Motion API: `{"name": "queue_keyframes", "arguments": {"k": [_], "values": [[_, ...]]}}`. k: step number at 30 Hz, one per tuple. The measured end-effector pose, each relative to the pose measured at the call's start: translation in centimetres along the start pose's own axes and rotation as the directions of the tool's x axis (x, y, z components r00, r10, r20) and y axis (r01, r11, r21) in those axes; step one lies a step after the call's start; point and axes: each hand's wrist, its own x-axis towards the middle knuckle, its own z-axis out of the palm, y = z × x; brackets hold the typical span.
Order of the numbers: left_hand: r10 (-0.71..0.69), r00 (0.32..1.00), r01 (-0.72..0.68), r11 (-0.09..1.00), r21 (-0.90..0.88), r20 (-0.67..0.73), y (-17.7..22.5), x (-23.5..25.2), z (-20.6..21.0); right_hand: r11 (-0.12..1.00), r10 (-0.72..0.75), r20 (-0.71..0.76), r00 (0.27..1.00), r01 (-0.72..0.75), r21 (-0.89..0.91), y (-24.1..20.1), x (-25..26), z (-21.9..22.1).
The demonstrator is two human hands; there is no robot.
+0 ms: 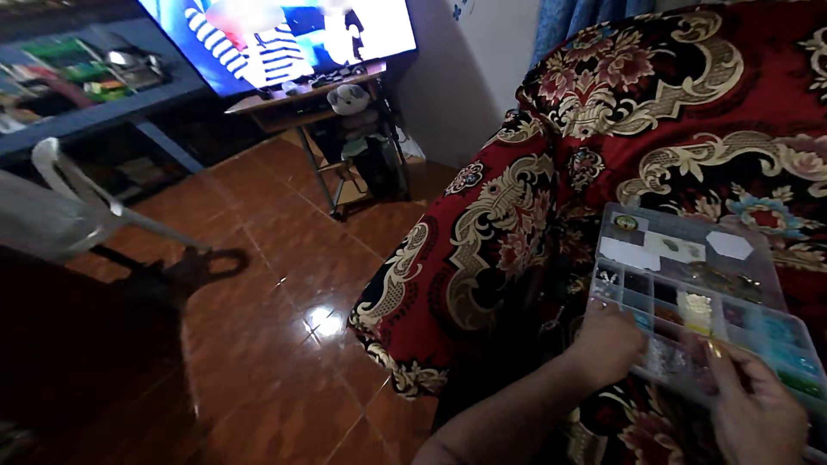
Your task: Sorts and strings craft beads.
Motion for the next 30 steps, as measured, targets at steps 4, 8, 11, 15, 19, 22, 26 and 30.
{"name": "queue_keyframes", "arguments": {"k": [4, 8, 11, 15, 19, 22, 26, 30], "values": [[-0.007, 1.000, 0.007, 1.000, 0.027, -0.008, 0.2, 0.0, 0.1, 1.000, -0.009, -0.002, 1.000, 0.009, 0.028, 0.4, 0.1, -0.1], [-0.020, 1.000, 0.020, 1.000, 0.024, -0.013, 0.4, 0.1, 0.2, 0.993, -0.050, 0.041, 0.998, 0.045, 0.110, 0.5, 0.0, 0.2], [-0.017, 0.999, 0.017, 1.000, 0.025, -0.027, 0.4, 0.1, 0.4, 0.992, -0.052, 0.058, 0.997, 0.045, 0.117, 0.3, -0.2, 0.2], [-0.029, 0.999, 0.028, 0.999, -0.034, -0.036, 0.3, 0.3, 0.8, 0.993, -0.028, 0.078, 0.997, 0.019, 0.116, -0.2, -0.5, 0.4], [-0.026, 0.995, 0.017, 0.996, -0.089, -0.098, 0.2, 0.1, 0.7, 0.996, 0.006, 0.077, 0.997, -0.013, 0.087, -0.3, -0.9, 0.9], [-0.084, 0.986, 0.045, 0.965, -0.258, -0.141, 0.1, 0.0, 0.2, 0.998, 0.015, 0.070, 0.997, -0.019, 0.054, -0.3, -1.0, 1.0], [-0.178, 0.977, 0.101, 0.875, -0.474, -0.120, 0.0, -0.2, -0.7, 0.997, 0.062, 0.062, 0.996, -0.065, 0.049, -0.5, -1.0, 1.0], [-0.247, 0.945, 0.028, 0.713, -0.700, -0.214, 0.2, -0.3, -0.2, 0.996, 0.057, 0.050, 0.997, -0.061, 0.072, -0.7, -1.1, 1.1]]}}
